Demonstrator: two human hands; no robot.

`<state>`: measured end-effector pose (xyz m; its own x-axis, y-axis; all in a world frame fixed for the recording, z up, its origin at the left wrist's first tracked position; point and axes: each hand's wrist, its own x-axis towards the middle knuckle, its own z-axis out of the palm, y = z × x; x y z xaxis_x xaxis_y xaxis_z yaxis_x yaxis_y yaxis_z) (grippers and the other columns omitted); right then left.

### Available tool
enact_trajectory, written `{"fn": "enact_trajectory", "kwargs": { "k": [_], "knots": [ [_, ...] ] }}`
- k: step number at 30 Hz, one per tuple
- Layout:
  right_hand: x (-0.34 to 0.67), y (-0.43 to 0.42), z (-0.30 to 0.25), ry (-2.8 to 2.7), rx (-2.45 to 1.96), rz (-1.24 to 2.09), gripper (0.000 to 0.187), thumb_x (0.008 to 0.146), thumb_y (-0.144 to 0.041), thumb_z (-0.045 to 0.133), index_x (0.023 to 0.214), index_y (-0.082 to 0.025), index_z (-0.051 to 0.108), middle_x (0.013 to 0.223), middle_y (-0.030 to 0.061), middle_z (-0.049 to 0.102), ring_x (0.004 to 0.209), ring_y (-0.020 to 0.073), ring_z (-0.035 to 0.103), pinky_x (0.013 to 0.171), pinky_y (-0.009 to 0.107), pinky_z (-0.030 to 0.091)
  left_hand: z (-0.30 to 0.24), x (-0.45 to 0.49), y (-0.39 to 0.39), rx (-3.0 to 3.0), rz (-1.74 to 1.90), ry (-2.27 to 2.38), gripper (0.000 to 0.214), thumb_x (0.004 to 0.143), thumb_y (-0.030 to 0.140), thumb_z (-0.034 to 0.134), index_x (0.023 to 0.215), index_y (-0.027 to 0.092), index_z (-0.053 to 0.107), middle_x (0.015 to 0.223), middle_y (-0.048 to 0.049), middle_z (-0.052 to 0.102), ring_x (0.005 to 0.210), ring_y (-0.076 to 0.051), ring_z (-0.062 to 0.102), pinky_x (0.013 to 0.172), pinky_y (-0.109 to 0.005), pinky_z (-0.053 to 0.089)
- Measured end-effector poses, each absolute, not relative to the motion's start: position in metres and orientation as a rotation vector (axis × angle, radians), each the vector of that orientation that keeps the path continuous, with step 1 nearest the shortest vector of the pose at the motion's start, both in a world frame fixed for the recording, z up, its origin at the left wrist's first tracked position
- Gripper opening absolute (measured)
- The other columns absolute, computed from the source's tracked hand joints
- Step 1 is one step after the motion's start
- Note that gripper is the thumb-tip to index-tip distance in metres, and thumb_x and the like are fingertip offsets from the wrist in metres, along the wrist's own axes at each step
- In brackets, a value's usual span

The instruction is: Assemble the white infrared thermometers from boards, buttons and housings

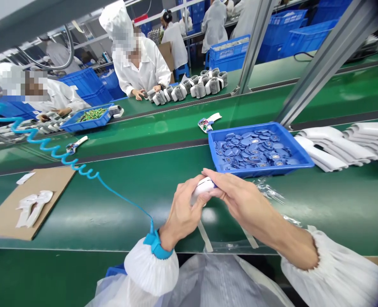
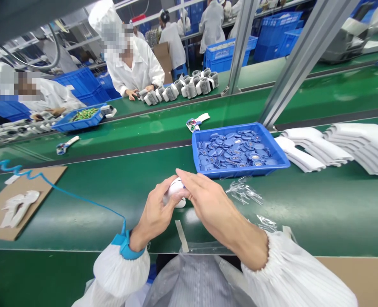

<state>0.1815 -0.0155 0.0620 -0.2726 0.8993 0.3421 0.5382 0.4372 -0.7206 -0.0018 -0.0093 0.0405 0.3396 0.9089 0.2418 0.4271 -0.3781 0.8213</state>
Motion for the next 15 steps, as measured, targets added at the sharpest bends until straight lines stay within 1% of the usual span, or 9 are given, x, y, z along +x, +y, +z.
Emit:
{"fn": "enact_trajectory", "kwargs": {
  "k": [2, 4, 6, 9, 10, 12, 13, 14, 15],
  "knots": [
    [0.178, -0.016, 0.057, -1.898, -1.226, 0.586, 0.034, 0.104, -0.029, 0.044, 0.125, -0.021, 0.069, 0.122, 0.0091, 0.075, 0.109, 0.0230, 0.072, 0.092, 0.038, 0.061, 0.037, 0.004, -0.010, 2.010, 0.996, 1.239, 0.027, 0.105, 0.037, 0.055, 0.123, 0.021, 0.067, 0.114, -0.0075, 0.076, 0.097, -0.023, 0.069, 0.091, -0.039, 0.050],
    [0.178, -0.018, 0.053, -1.801, -1.305, 0.552, 0.033, 0.105, -0.031, 0.040, 0.117, -0.020, 0.069, 0.115, 0.0107, 0.076, 0.104, 0.0232, 0.073, 0.089, 0.037, 0.060, 0.036, 0.009, -0.009, 2.081, 0.996, 1.311, 0.025, 0.104, 0.037, 0.053, 0.111, 0.020, 0.070, 0.104, -0.0088, 0.077, 0.090, -0.024, 0.070, 0.086, -0.039, 0.050],
    [0.187, -0.024, 0.051, -1.729, -1.415, 0.597, 0.031, 0.105, -0.036, 0.041, 0.112, -0.021, 0.068, 0.107, 0.0094, 0.076, 0.095, 0.0225, 0.073, 0.085, 0.036, 0.060, 0.039, 0.011, -0.002, 2.182, 0.870, 1.251, 0.027, 0.102, 0.038, 0.054, 0.109, 0.018, 0.071, 0.102, -0.0102, 0.077, 0.089, -0.026, 0.071, 0.086, -0.040, 0.051],
    [0.210, -0.039, 0.043, -1.713, -1.542, 0.784, 0.028, 0.104, -0.045, 0.047, 0.108, -0.025, 0.066, 0.094, 0.0048, 0.074, 0.080, 0.0203, 0.071, 0.074, 0.034, 0.059, 0.057, 0.010, 0.033, 2.213, 0.550, 0.902, 0.029, 0.097, 0.043, 0.063, 0.110, 0.021, 0.074, 0.103, -0.0079, 0.079, 0.094, -0.025, 0.073, 0.091, -0.039, 0.053],
    [0.217, -0.044, 0.037, -1.694, -1.566, 0.811, 0.030, 0.104, -0.048, 0.047, 0.110, -0.025, 0.066, 0.092, 0.0045, 0.073, 0.076, 0.0202, 0.070, 0.072, 0.034, 0.058, 0.065, 0.011, 0.052, 2.162, 0.479, 0.835, 0.028, 0.096, 0.044, 0.063, 0.108, 0.021, 0.075, 0.102, -0.0068, 0.079, 0.095, -0.024, 0.073, 0.091, -0.037, 0.055],
    [0.228, -0.055, 0.024, -1.628, -1.607, 0.821, 0.036, 0.103, -0.052, 0.048, 0.120, -0.025, 0.066, 0.094, 0.0063, 0.073, 0.076, 0.0208, 0.070, 0.071, 0.035, 0.059, 0.080, 0.023, 0.102, 2.036, 0.433, 0.930, 0.028, 0.098, 0.042, 0.062, 0.101, 0.019, 0.076, 0.100, -0.0072, 0.079, 0.093, -0.022, 0.074, 0.087, -0.033, 0.057],
    [0.230, -0.060, 0.016, -1.596, -1.606, 0.841, 0.040, 0.102, -0.053, 0.049, 0.125, -0.025, 0.065, 0.098, 0.0078, 0.073, 0.077, 0.0212, 0.070, 0.071, 0.035, 0.060, 0.086, 0.035, 0.130, 2.018, 0.412, 1.087, 0.029, 0.099, 0.040, 0.061, 0.096, 0.016, 0.076, 0.094, -0.0085, 0.079, 0.086, -0.021, 0.074, 0.082, -0.032, 0.057],
    [0.230, -0.064, 0.009, -1.561, -1.597, 0.882, 0.042, 0.102, -0.054, 0.049, 0.127, -0.024, 0.065, 0.103, 0.0093, 0.072, 0.079, 0.0215, 0.070, 0.072, 0.035, 0.060, 0.090, 0.050, 0.158, 2.030, 0.362, 1.310, 0.028, 0.098, 0.038, 0.064, 0.090, 0.014, 0.076, 0.088, -0.0096, 0.078, 0.080, -0.022, 0.074, 0.079, -0.033, 0.057],
    [0.230, -0.067, 0.003, -1.521, -1.591, 0.942, 0.042, 0.102, -0.054, 0.049, 0.127, -0.024, 0.065, 0.107, 0.0102, 0.072, 0.080, 0.0214, 0.071, 0.072, 0.035, 0.061, 0.093, 0.067, 0.185, 2.039, 0.351, 1.418, 0.027, 0.095, 0.034, 0.068, 0.084, 0.011, 0.075, 0.086, -0.0139, 0.077, 0.080, -0.026, 0.074, 0.079, -0.036, 0.056]
  ]
}}
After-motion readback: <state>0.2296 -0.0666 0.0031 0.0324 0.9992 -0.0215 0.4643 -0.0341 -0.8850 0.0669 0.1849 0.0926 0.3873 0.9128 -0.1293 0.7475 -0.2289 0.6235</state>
